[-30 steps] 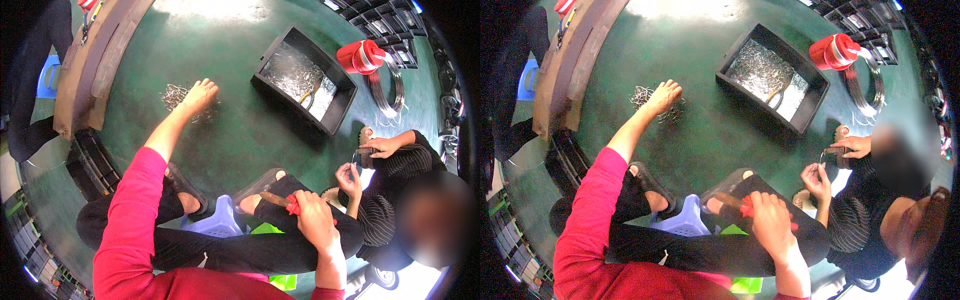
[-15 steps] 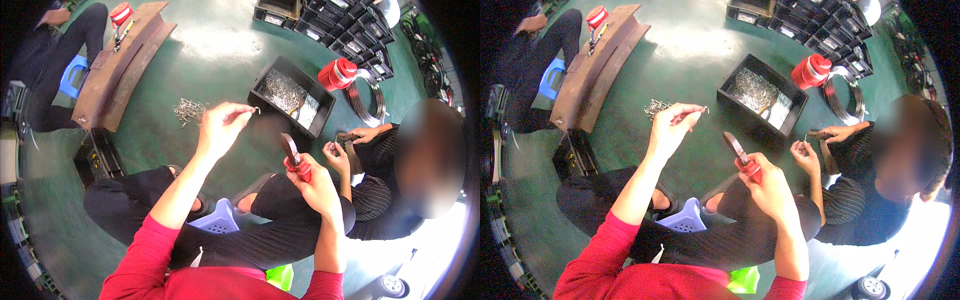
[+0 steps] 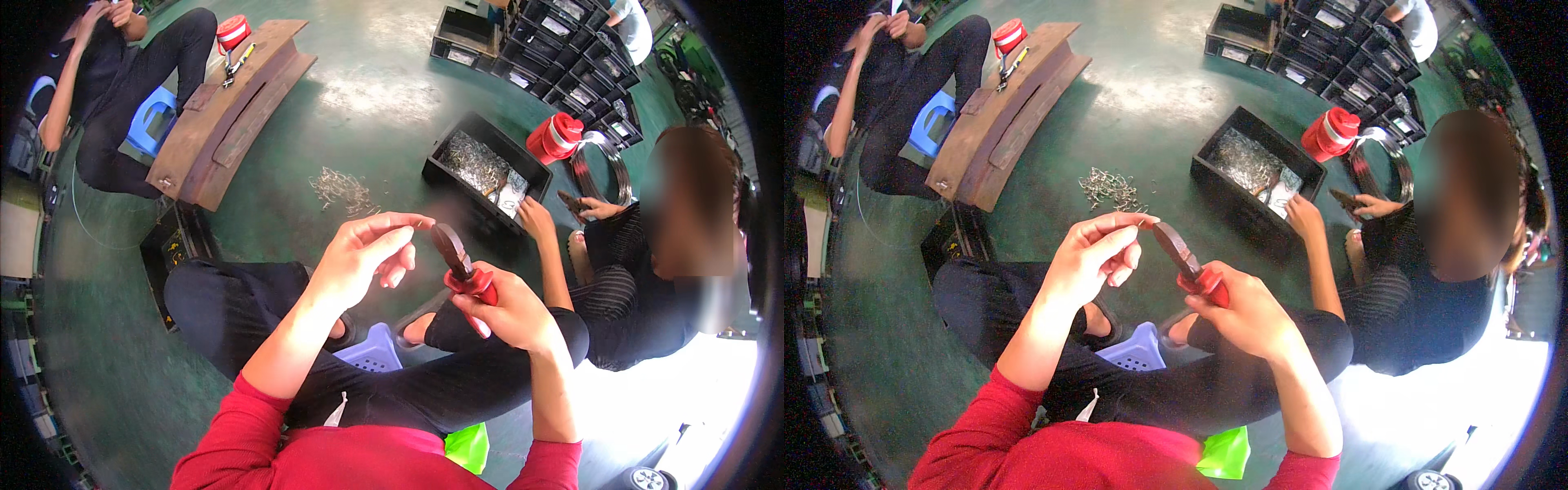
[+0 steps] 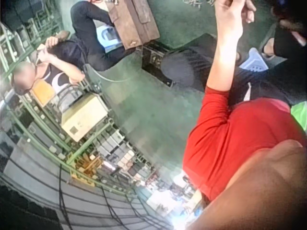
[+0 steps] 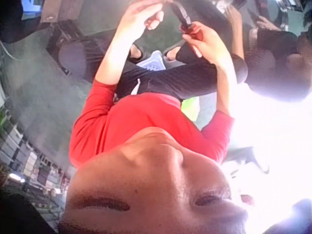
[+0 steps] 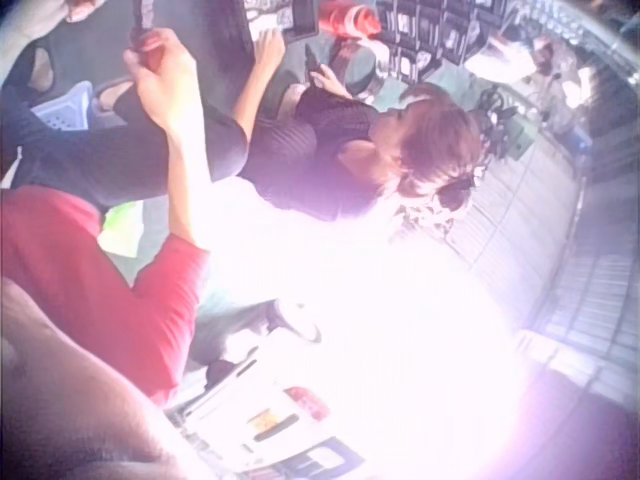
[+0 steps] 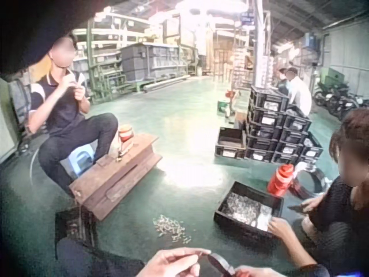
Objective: The person sits on a low stool and repeatedly picks up small metal wire pieces from a pile on the floor. Using red-handled pliers, they bend each wire piece into a loop and place it into a black bin. The person continues this repetitive process throughout the clip.
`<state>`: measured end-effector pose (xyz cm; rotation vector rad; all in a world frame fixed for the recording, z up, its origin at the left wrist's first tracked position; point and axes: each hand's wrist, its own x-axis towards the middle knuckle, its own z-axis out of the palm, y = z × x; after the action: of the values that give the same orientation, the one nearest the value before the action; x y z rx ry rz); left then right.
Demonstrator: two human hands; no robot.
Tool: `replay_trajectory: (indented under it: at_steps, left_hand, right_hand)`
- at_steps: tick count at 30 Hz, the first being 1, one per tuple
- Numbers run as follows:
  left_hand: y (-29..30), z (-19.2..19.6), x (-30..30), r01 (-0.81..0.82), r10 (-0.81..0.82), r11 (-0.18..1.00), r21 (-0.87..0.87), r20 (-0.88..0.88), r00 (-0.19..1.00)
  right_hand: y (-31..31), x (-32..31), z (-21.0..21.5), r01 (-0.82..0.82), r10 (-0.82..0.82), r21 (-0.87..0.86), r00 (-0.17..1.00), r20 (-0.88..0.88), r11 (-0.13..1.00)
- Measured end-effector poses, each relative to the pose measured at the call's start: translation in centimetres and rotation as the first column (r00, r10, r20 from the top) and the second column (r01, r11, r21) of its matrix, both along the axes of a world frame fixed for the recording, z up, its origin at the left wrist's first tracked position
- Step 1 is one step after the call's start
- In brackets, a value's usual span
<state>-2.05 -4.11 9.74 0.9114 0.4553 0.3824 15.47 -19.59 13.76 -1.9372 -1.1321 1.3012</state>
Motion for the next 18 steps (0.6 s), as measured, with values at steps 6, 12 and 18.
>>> replay_trajectory:
  at_steps: [6,12,18]
  left_hand:
    - [-1.1,0.6,-0.8,-0.081,0.088,0.981,0.174,-0.033,0.996]
    - [-1.2,0.5,-1.2,-0.1,0.11,0.968,0.229,-0.029,0.993]
    - [-1.4,0.4,-1.7,-0.09,0.104,0.975,0.204,-0.058,0.993]
  right_hand:
    - [0.0,-1.0,0.3,-0.044,0.044,0.006,0.999,0.009,0.999]
    - [0.2,-1.7,0.5,-0.047,0.047,-0.005,0.999,0.028,0.999]
    - [0.2,-2.2,0.9,-0.03,0.035,-0.096,0.998,0.046,0.995]
